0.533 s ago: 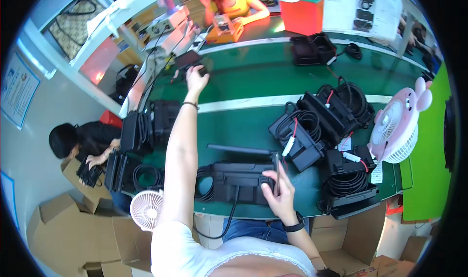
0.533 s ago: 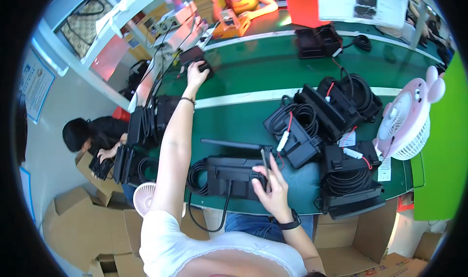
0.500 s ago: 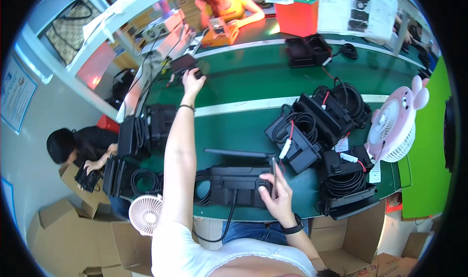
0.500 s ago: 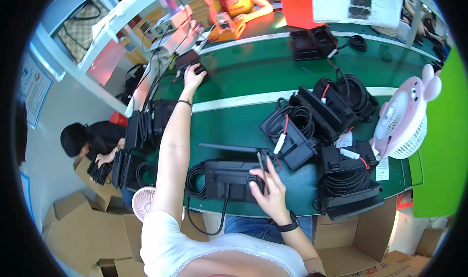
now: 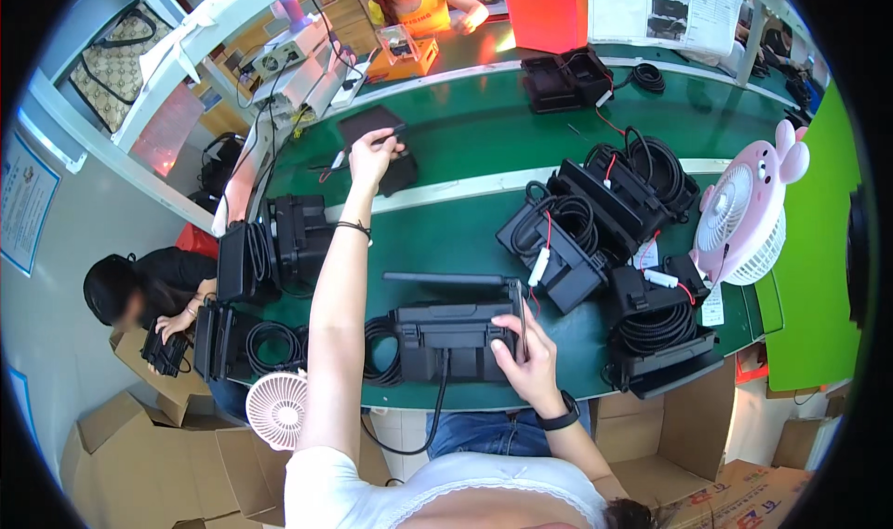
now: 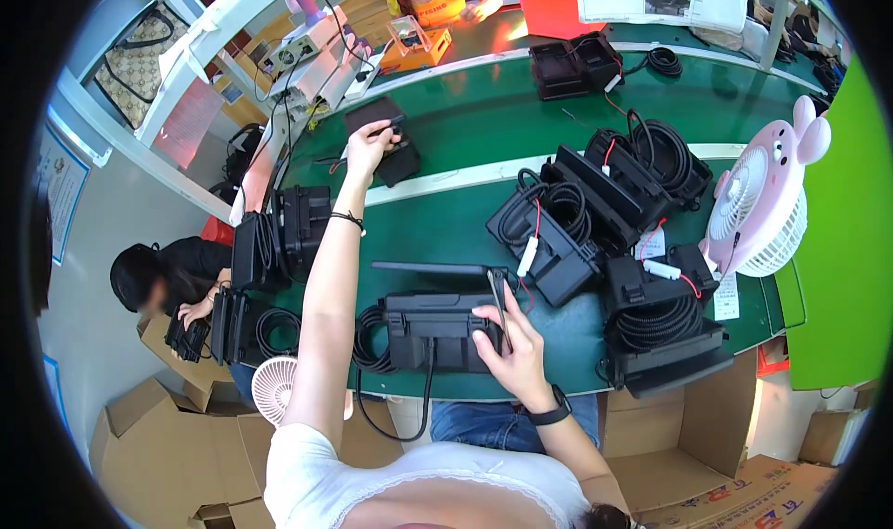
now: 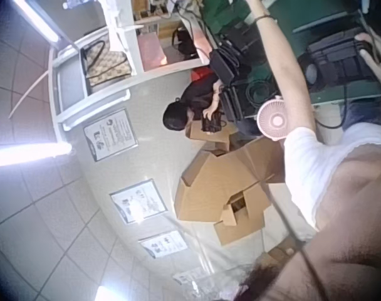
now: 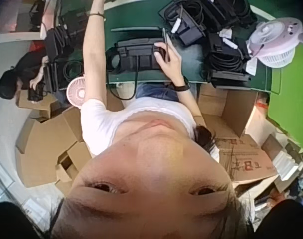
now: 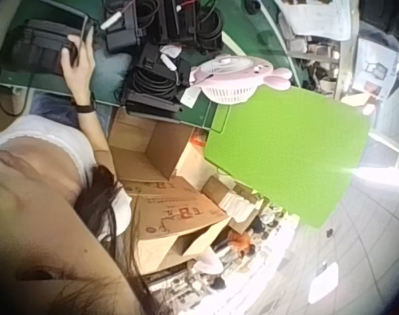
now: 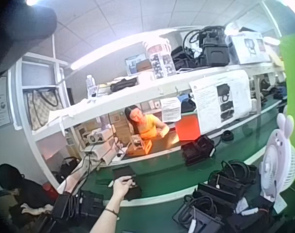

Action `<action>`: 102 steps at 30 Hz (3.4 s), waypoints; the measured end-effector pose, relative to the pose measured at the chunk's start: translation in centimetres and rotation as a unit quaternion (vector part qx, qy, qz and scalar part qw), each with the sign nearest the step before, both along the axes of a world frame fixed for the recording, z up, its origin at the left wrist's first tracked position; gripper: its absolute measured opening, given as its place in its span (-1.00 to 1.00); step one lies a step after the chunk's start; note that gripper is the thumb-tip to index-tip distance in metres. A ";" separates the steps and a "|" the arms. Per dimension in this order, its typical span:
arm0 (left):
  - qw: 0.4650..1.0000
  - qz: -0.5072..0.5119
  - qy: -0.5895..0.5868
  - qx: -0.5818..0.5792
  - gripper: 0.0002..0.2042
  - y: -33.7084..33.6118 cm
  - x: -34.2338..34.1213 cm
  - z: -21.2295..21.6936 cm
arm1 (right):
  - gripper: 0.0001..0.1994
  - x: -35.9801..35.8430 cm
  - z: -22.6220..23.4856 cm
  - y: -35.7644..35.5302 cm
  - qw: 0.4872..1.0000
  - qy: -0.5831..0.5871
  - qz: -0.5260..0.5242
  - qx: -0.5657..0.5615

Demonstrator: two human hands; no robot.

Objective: Assembling electronic boxes for solar units, including organizing internal cables and using a screwdriver.

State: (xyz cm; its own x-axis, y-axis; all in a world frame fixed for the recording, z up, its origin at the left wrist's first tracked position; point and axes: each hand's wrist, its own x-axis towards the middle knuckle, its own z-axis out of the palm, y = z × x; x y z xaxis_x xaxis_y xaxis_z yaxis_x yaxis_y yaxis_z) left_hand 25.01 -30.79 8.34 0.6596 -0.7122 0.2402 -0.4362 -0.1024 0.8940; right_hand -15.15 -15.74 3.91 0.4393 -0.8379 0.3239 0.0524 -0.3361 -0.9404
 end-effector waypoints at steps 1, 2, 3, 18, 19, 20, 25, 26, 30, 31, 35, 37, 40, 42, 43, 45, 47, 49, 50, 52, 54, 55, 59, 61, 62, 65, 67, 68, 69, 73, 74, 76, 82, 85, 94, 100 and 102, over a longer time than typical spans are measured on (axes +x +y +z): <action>0.999 -0.030 0.025 -0.003 -0.74 0.4 -1.4 0.7 | -0.72 0.0 0.0 0.1 1.000 -0.001 0.001 0.007; 0.996 -0.064 0.062 0.000 -0.73 1.0 -2.9 1.9 | -0.72 0.0 0.0 0.1 1.000 -0.002 0.001 0.013; 0.994 -0.079 0.081 0.000 -0.74 1.7 -3.9 2.7 | -0.72 0.0 -0.4 0.0 0.999 0.013 -0.009 -0.029; 0.952 -0.254 -0.075 0.157 -0.70 13.8 -15.7 5.5 | -0.72 -2.6 -0.7 1.8 0.998 0.013 0.058 -0.005; 0.939 -0.281 -0.097 0.176 -0.69 14.1 -15.7 5.8 | -0.72 -2.8 -0.7 1.8 0.998 0.019 0.066 0.000; 0.924 -0.308 -0.118 0.195 -0.68 14.5 -15.8 6.2 | -0.73 -2.9 -0.8 1.8 0.997 0.014 0.072 0.004; 0.955 -0.110 -0.273 0.033 -0.76 21.1 -18.7 7.3 | -0.73 -3.6 -1.1 2.5 0.996 0.009 0.086 -0.009; 0.965 -0.094 -0.242 -0.044 -0.78 22.7 -19.4 7.2 | -0.73 -3.9 -1.3 2.7 0.995 0.004 0.097 -0.001; 0.985 -0.025 -0.084 -0.148 -0.70 27.9 -22.0 2.2 | -0.82 -4.5 -1.8 3.3 0.996 0.011 0.087 0.019; 0.983 -0.003 -0.045 -0.176 -0.65 28.7 -23.2 0.9 | -0.83 -4.5 -1.6 3.5 0.996 0.022 0.082 0.019; 0.976 -0.024 -0.006 -0.216 -0.45 30.9 -23.3 -4.4 | -0.84 -4.8 -2.5 3.4 0.994 0.022 0.101 0.020; 0.977 -0.049 0.061 -0.198 -0.30 31.2 -23.4 -5.4 | -0.81 -5.3 -3.1 3.0 0.987 -0.013 0.146 0.065; 0.974 -0.062 0.128 -0.178 -0.22 31.5 -23.7 -5.4 | -0.72 -4.8 -4.9 2.8 0.963 -0.202 0.136 0.119; 0.975 -0.093 0.136 -0.147 -0.19 32.3 -23.2 -5.6 | -0.83 -4.4 -2.9 3.5 0.946 -0.194 0.031 0.259; 0.978 -0.100 0.123 -0.137 -0.14 32.5 -22.7 -5.6 | -0.82 -4.1 -3.1 3.4 0.961 -0.142 -0.003 0.239; 0.978 -0.122 0.118 -0.122 -0.11 33.1 -22.2 -5.7 | -0.70 -3.7 -2.6 3.3 0.962 -0.114 -0.002 0.247; 0.972 -0.151 0.130 -0.124 -0.05 33.2 -22.1 -5.7 | -0.69 -3.6 -2.4 3.5 0.966 -0.083 -0.002 0.244; 0.965 -0.175 0.156 -0.116 0.01 33.3 -21.9 -5.2 | -0.73 -3.5 -2.6 3.6 0.968 -0.080 -0.016 0.238; 0.963 -0.182 0.161 -0.117 0.01 33.2 -21.8 -5.1 | -0.73 -3.5 -2.6 3.6 0.971 -0.078 -0.019 0.225; 0.961 -0.190 0.158 -0.126 0.02 33.2 -21.4 -5.3 | -0.74 -3.6 -2.6 3.6 0.970 -0.086 -0.026 0.227; 0.959 -0.187 0.163 -0.134 0.02 33.0 -21.6 -5.3 | -0.73 -3.8 -3.3 3.4 0.983 -0.057 -0.031 0.174; 0.958 -0.184 0.167 -0.146 0.03 33.0 -21.5 -5.7 | -0.73 -4.0 -3.5 3.4 0.983 -0.034 -0.042 0.177; 0.947 -0.161 0.219 -0.172 0.06 32.8 -22.5 -6.2 | -0.82 -3.9 -3.9 3.3 0.979 -0.059 -0.020 0.195; 0.940 -0.129 0.239 -0.206 0.09 32.5 -22.9 -6.9 | -0.83 -3.5 -5.5 2.8 0.988 -0.078 -0.030 0.131; 0.940 -0.117 0.245 -0.207 0.12 32.5 -23.1 -7.0 | -0.85 -3.2 -5.8 2.6 0.992 -0.097 -0.038 0.067; 0.937 -0.108 0.255 -0.212 0.16 32.5 -23.2 -7.3 | -0.86 -3.6 -5.6 2.5 0.994 -0.065 -0.018 0.085; 0.936 -0.129 0.235 -0.228 0.20 32.2 -22.6 -8.1 | -0.86 -3.4 -4.5 2.5 0.988 -0.032 -0.024 0.147; 0.934 -0.150 0.214 -0.245 0.23 32.2 -22.6 -8.4 | -0.85 -3.3 -3.9 2.4 0.983 -0.028 -0.013 0.182; 0.938 -0.148 0.202 -0.241 0.20 31.7 -22.6 -7.8 | -0.82 -3.0 -3.2 2.1 0.981 -0.029 -0.015 0.193; 0.954 -0.095 0.175 -0.225 -0.04 31.1 -23.1 -7.5 | -0.68 -2.7 -1.4 1.8 0.992 0.019 -0.039 0.119; 0.949 -0.058 0.217 -0.221 -0.13 31.2 -23.5 -7.0 | -0.60 -3.0 -0.4 2.1 0.994 0.025 -0.022 0.104; 0.917 -0.005 0.325 -0.231 -0.42 31.6 -24.1 -6.2 | -0.59 -3.8 -1.2 3.1 0.996 0.002 -0.076 0.046; 0.898 0.035 0.380 -0.218 -0.36 31.9 -24.7 -4.5 | -0.89 -5.5 1.8 6.9 0.953 0.295 -0.026 -0.072; 0.931 -0.028 0.315 -0.184 0.05 32.5 -24.2 -4.5 | -0.93 -5.6 2.1 7.4 0.929 0.328 0.011 -0.171; 0.957 0.021 0.256 -0.132 -0.02 32.1 -23.9 -6.0 | -0.88 -5.7 0.8 7.9 0.920 0.311 -0.024 -0.236; 0.957 0.041 0.259 -0.126 0.00 31.5 -23.8 -6.7 | -0.88 -5.1 1.1 7.7 0.911 0.325 -0.043 -0.251; 0.949 0.038 0.278 -0.145 0.00 31.4 -24.1 -6.3 | -0.89 -5.3 0.8 7.7 0.913 0.319 -0.038 -0.252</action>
